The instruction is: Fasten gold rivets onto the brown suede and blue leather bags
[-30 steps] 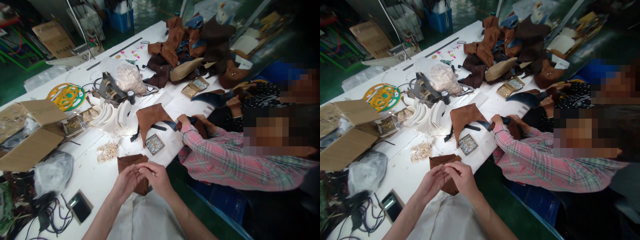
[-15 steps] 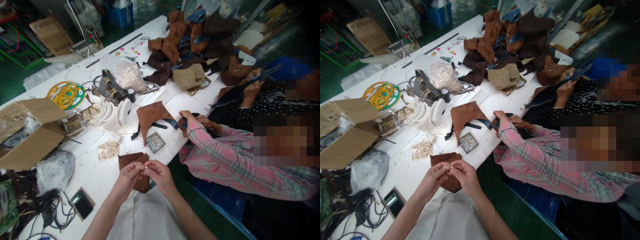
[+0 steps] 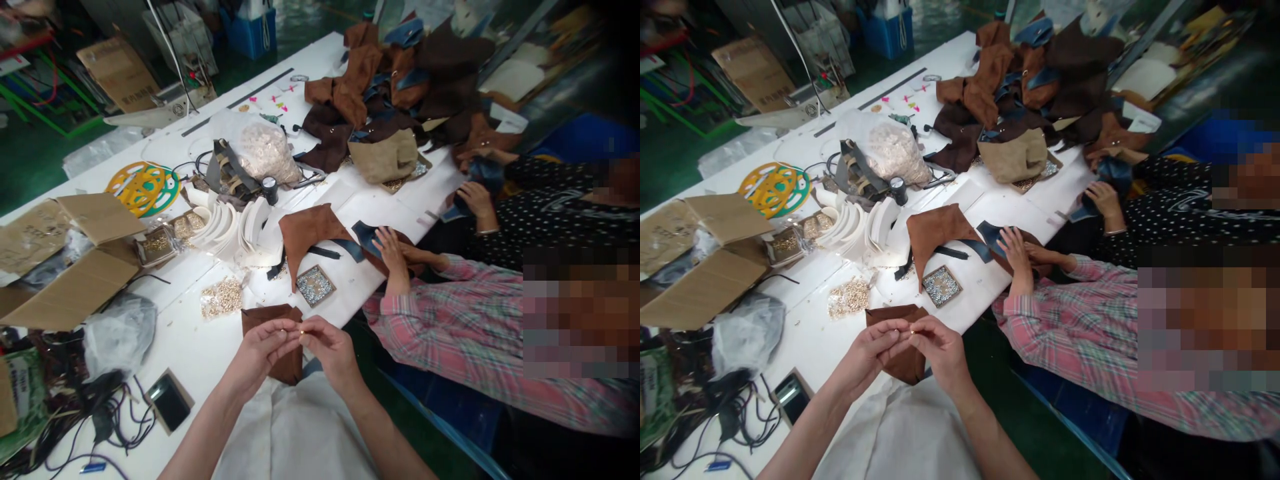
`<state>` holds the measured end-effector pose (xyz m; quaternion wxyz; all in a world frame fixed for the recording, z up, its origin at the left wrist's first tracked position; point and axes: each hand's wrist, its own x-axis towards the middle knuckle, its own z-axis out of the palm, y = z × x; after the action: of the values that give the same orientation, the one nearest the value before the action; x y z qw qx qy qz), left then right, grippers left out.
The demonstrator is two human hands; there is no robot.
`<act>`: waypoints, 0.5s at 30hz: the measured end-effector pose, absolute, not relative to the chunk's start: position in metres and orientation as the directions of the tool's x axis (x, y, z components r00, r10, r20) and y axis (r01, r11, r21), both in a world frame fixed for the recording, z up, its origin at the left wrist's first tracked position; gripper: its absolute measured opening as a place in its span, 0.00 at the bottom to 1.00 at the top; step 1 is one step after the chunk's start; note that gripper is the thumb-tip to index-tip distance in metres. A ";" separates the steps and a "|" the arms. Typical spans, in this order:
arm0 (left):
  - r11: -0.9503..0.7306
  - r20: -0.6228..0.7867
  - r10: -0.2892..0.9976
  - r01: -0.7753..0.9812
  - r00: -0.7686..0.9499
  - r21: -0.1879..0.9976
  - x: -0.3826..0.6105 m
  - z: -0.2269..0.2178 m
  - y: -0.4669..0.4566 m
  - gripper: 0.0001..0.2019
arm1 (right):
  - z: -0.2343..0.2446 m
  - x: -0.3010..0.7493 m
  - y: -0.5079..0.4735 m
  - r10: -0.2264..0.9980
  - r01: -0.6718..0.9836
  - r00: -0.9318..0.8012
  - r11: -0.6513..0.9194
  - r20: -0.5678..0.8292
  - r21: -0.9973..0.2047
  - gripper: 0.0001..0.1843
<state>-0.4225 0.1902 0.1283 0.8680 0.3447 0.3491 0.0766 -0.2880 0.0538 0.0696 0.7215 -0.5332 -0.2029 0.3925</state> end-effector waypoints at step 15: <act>0.622 -0.569 0.362 0.263 0.739 0.737 -0.421 0.130 0.187 0.20 | 0.099 -0.280 0.055 0.806 0.091 0.586 0.043 0.088 -0.995 0.04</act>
<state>-0.4205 0.1870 0.1302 0.8255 0.4334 0.3603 0.0299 -0.2797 0.0551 0.0993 0.6286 -0.6307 -0.3552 0.2844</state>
